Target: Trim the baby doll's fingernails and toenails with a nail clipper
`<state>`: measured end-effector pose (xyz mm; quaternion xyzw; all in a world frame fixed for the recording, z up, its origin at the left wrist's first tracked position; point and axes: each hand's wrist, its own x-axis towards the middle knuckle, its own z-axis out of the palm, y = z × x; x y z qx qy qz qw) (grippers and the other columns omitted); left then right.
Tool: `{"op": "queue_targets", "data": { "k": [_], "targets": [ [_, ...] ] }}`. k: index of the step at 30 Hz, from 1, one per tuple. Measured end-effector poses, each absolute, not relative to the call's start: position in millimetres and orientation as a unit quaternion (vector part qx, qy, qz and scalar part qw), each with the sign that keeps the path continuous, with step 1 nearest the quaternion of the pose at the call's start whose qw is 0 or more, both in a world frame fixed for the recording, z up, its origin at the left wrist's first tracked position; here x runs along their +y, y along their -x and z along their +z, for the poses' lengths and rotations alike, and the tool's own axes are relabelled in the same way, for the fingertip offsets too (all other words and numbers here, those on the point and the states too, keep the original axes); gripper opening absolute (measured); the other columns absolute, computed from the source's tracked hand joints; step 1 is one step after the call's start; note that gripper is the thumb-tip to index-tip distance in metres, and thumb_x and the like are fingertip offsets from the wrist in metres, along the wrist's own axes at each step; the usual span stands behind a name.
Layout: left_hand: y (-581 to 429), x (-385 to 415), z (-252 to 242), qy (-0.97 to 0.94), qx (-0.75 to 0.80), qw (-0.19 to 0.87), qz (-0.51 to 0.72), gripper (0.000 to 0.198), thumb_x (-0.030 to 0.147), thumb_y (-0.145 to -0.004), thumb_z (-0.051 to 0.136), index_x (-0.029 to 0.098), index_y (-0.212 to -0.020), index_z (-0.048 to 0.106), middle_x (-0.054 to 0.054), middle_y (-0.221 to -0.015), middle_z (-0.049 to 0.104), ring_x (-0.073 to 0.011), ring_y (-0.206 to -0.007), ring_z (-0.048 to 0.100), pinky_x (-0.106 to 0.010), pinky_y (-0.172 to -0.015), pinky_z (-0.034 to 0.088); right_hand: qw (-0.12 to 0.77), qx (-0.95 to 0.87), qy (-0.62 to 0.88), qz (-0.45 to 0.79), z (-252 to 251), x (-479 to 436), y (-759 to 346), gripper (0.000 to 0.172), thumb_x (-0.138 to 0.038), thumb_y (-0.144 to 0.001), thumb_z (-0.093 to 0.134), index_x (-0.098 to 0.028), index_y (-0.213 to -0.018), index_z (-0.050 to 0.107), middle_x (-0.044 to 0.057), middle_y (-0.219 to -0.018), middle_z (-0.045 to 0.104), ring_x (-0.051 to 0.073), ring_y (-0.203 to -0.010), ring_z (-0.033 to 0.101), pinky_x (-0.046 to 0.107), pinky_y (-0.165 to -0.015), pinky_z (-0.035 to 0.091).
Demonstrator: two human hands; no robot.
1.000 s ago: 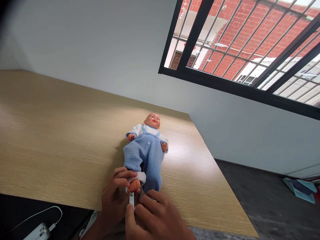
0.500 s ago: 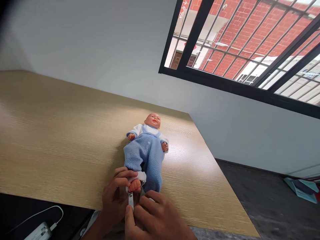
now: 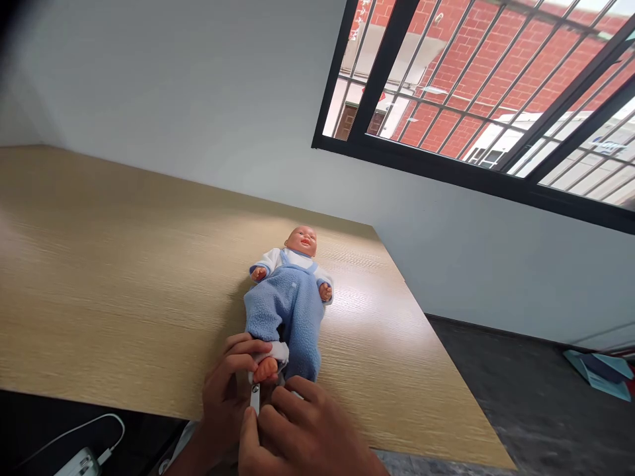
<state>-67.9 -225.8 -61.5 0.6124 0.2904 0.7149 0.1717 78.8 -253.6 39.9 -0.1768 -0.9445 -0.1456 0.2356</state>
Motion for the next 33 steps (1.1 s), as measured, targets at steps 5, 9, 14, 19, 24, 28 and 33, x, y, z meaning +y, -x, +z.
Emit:
{"op": "queue_targets", "data": {
  "k": [5, 9, 14, 19, 24, 28, 33],
  "targets": [
    [75.6, -232.2, -52.7, -0.679, 0.291, 0.168, 0.653, 0.026, 0.007, -0.092, 0.063, 0.021, -0.114, 0.064, -0.005, -0.102, 0.068, -0.0202, -0.101, 0.058, -0.034, -0.094, 0.051, 0.343, -0.912, 0.212, -0.079, 37.3, -252.6, -92.8, 0.008, -0.012, -0.104, 0.058, -0.018, -0.101, 0.063, -0.001, -0.069, 0.066, 0.015, -0.061, 0.063, 0.032, -0.064, 0.056],
    [82.4, -240.4, -50.4, -0.757, 0.276, 0.175, 0.565, 0.022, 0.004, -0.088, 0.06, 0.018, -0.103, 0.067, -0.005, -0.088, 0.063, -0.0193, -0.086, 0.057, -0.032, -0.079, 0.05, 0.415, -0.859, 0.298, -0.037, 17.0, -243.4, -114.9, 0.013, -0.031, -0.109, 0.052, -0.021, -0.103, 0.058, 0.005, -0.084, 0.075, 0.019, -0.081, 0.077, 0.033, -0.079, 0.066],
    [88.5, -244.0, -50.9, -0.773, 0.313, 0.168, 0.526, 0.012, 0.008, -0.08, 0.061, 0.018, -0.087, 0.063, -0.006, -0.085, 0.062, -0.0201, -0.082, 0.058, -0.032, -0.072, 0.049, 0.435, -0.819, 0.371, -0.047, -10.6, -236.8, -129.2, 0.023, -0.037, -0.105, 0.061, -0.018, -0.117, 0.062, 0.014, -0.105, 0.078, 0.028, -0.096, 0.08, 0.035, -0.079, 0.069],
    [95.9, -243.4, -48.7, -0.795, 0.338, 0.149, 0.481, 0.023, 0.032, -0.074, 0.078, 0.018, -0.079, 0.061, -0.006, -0.094, 0.068, -0.0216, -0.088, 0.064, -0.035, -0.079, 0.052, 0.393, -0.829, 0.389, -0.086, -31.4, -227.1, -133.1, 0.032, -0.047, -0.106, 0.054, -0.018, -0.109, 0.066, 0.015, -0.1, 0.079, 0.03, -0.093, 0.081, 0.034, -0.075, 0.069],
    [92.5, -268.7, -58.8, -0.766, 0.386, 0.087, 0.507, 0.018, 0.026, -0.084, 0.069, 0.018, -0.1, 0.067, -0.01, -0.11, 0.07, -0.0256, -0.103, 0.066, -0.04, -0.091, 0.055, 0.404, -0.832, 0.374, -0.072, -44.7, -225.0, -133.1, 0.031, -0.047, -0.108, 0.053, -0.018, -0.115, 0.062, 0.012, -0.106, 0.076, 0.026, -0.1, 0.079, 0.031, -0.081, 0.066],
    [113.4, -312.9, -102.1, -0.794, 0.362, 0.182, 0.453, 0.009, 0.017, -0.086, 0.067, 0.022, -0.093, 0.069, -0.006, -0.096, 0.072, -0.0194, -0.09, 0.07, -0.031, -0.084, 0.057, 0.448, -0.822, 0.348, -0.046, -31.7, -231.1, -124.3, 0.017, -0.032, -0.104, 0.065, -0.019, -0.115, 0.063, 0.01, -0.11, 0.073, 0.022, -0.103, 0.074, 0.031, -0.09, 0.061],
    [210.0, -359.4, -164.1, -0.658, 0.62, 0.393, 0.17, 0.013, 0.016, -0.092, 0.061, 0.023, -0.087, 0.071, -0.002, -0.086, 0.073, -0.0217, -0.082, 0.072, -0.031, -0.073, 0.059, 0.488, -0.779, 0.393, -0.004, -23.9, -240.1, -117.4, 0.015, -0.036, -0.101, 0.067, -0.025, -0.091, 0.067, 0.01, -0.104, 0.069, 0.024, -0.098, 0.069, 0.037, -0.083, 0.06]
  ]
}}
